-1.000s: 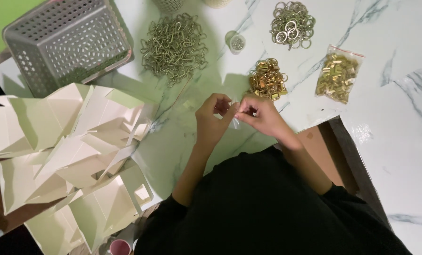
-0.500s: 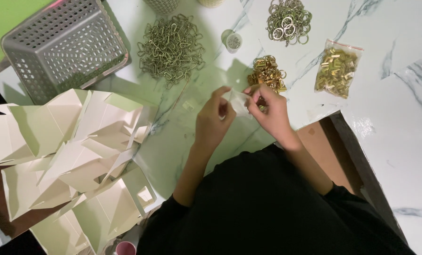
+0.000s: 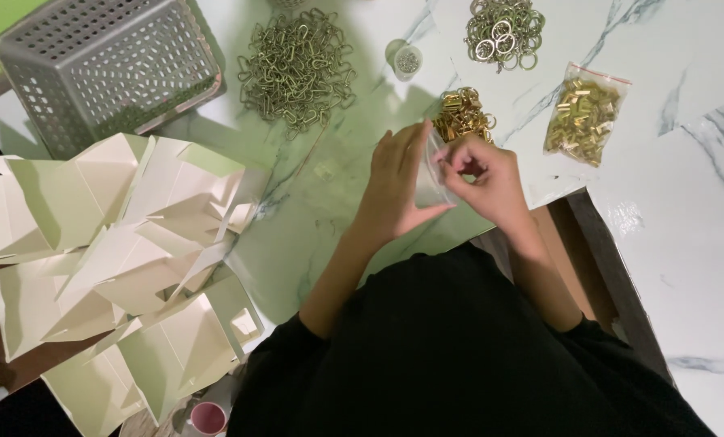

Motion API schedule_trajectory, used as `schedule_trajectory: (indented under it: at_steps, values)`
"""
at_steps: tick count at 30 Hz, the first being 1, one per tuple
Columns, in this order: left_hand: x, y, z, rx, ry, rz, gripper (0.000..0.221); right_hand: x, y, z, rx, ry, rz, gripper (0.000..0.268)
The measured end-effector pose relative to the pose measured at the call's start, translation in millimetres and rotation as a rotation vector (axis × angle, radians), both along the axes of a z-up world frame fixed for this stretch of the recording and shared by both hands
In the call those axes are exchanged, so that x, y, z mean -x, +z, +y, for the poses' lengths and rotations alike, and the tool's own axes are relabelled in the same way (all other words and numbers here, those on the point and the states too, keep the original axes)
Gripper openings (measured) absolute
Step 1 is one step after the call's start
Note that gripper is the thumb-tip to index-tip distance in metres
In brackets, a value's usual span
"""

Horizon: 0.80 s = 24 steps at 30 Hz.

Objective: Sort metal rings and clips into different plastic bags.

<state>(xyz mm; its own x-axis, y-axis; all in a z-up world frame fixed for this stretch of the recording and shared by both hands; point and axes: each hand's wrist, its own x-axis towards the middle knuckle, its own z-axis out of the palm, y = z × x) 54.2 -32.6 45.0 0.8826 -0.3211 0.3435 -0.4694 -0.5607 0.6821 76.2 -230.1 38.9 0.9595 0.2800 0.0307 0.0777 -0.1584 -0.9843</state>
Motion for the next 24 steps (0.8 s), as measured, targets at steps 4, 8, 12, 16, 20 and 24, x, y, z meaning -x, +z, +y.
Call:
schedule_trajectory:
  at_steps: [4,8,12,16,20,24]
  values:
    - [4,-14,-13,0.016,0.025,0.021,0.12,2,-3,-10,-0.042,-0.008,0.035,0.015]
    - [6,-16,-12,0.079,0.046,0.023,0.115,-1,-2,-12,-0.001,0.032,0.045,0.016]
    - [7,-42,8,0.312,0.209,0.132,0.096,-5,-9,0,-0.234,-0.061,0.178,0.019]
    - [2,-45,57,0.487,0.35,0.285,0.094,-5,-59,17,-0.014,0.032,0.116,0.025]
    - [15,-42,93,0.745,0.406,0.436,0.086,-15,-59,61,0.41,0.25,-0.391,0.043]
    - [35,-36,104,0.913,0.434,0.487,0.078,-22,-43,92,0.559,0.265,-0.412,0.076]
